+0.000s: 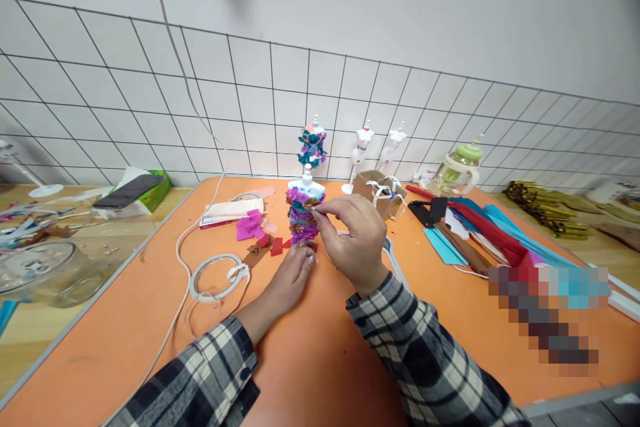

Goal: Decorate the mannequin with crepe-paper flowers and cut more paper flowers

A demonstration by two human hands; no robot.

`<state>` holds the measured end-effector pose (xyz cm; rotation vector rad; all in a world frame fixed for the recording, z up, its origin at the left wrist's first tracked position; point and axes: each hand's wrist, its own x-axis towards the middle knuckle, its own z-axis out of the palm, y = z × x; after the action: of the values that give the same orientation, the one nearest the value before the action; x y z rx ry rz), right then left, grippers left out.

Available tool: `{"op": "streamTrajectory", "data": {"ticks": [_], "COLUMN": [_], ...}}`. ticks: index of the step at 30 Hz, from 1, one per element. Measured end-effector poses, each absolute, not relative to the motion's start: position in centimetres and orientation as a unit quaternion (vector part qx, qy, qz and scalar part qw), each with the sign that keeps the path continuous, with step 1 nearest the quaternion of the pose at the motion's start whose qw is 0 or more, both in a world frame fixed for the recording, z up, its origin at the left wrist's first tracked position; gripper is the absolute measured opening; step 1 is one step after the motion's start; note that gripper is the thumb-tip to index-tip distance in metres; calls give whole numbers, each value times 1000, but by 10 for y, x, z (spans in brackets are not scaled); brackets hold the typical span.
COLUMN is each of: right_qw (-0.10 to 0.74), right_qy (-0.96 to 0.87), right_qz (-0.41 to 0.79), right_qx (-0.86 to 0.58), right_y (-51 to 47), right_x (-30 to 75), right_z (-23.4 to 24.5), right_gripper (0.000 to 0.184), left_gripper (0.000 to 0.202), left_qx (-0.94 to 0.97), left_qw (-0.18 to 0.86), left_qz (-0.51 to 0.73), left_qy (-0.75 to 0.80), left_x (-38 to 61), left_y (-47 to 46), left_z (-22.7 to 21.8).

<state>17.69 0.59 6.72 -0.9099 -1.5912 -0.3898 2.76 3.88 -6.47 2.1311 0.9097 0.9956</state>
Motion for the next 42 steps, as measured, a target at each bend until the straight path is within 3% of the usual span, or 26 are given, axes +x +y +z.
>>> {"op": "streamTrajectory", "data": {"ticks": [15, 27, 36, 42], "right_qw": [576, 616, 638, 622], "right_qy": [-672, -654, -608, -673], "right_qz": [-129, 45, 225, 58], "right_qx": [-447, -438, -416, -396], "right_y": [3, 8, 13, 11], "right_x": [175, 181, 184, 188], "right_z": [71, 72, 72, 73], "right_gripper": [11, 7, 20, 11], "left_gripper": [33, 37, 35, 31], "left_qx": [818, 822, 825, 828], "left_qw": [298, 293, 292, 288], "left_qz": [368, 357, 338, 329], "left_qy": [326, 333, 346, 351], "left_x": [31, 32, 35, 35], "left_y": [34, 35, 31, 28], "left_z": [-73, -74, -74, -72]}}
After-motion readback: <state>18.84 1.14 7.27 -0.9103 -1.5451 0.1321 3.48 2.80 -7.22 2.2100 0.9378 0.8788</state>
